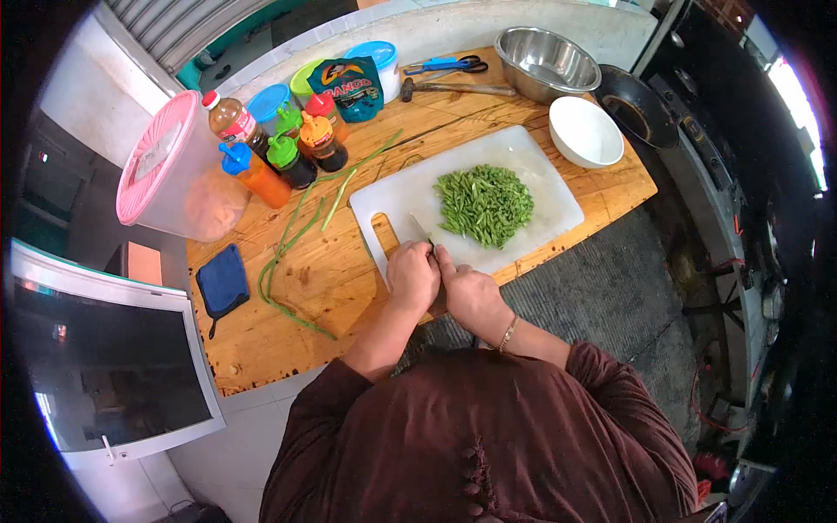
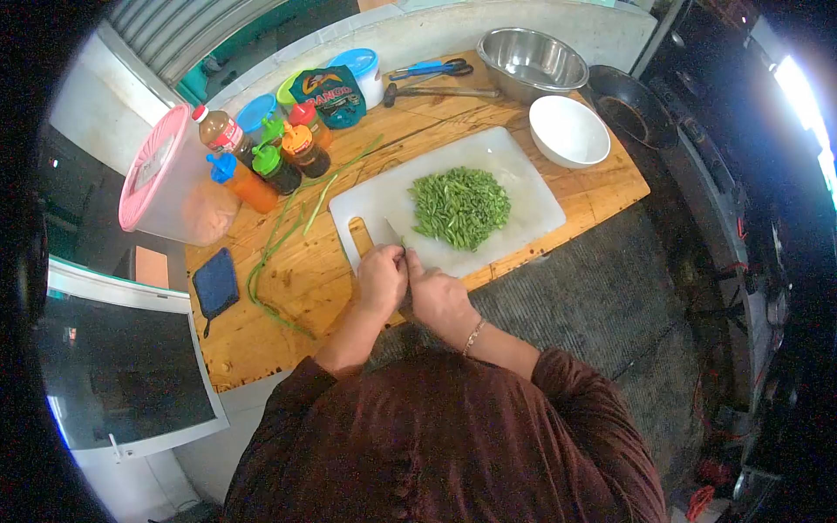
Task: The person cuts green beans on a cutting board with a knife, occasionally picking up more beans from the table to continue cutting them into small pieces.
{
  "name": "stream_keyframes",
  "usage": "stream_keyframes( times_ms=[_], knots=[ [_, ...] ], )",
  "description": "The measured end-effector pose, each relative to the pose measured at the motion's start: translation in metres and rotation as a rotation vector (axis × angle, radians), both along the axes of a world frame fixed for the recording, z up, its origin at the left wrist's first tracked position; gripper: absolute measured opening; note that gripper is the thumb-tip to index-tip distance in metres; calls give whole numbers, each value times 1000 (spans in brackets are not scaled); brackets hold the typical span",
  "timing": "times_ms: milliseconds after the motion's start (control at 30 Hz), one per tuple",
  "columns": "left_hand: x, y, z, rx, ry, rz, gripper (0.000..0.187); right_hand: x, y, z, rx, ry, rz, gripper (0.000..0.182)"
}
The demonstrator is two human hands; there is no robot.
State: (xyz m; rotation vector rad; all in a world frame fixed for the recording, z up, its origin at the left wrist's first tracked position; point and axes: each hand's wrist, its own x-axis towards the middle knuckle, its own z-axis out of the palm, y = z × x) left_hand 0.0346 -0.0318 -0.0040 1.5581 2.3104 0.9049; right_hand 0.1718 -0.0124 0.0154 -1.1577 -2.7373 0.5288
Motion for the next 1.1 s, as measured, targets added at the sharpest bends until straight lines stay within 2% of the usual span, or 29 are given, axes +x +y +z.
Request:
stream_keyframes(
  times_ms=[133, 233, 400, 533, 800, 933, 1100],
  knots=[
    [1, -2, -6, 111, 45, 9, 9, 11, -4, -7, -46, 6, 11, 70],
    [2, -5, 2, 69, 7, 22, 8, 40, -25, -6, -46, -3, 11, 68],
    [-5, -9, 4, 47, 27, -115, 10, 61, -31, -4, -24, 106, -30, 61],
    [-11, -6, 3, 5, -120, -129, 12, 46, -24, -10, -6, 142, -60, 66],
    [-13, -3, -1, 58, -101, -195, 14, 33, -30, 8, -100, 27, -102, 68],
    [-14, -2, 0, 58, -44, -253, 15, 13, -14, -6, -95, 101, -114, 67],
    [-10, -3, -5, 102, 5, -182, 16, 9, -14, -2, -64, 105, -108, 65]
  ],
)
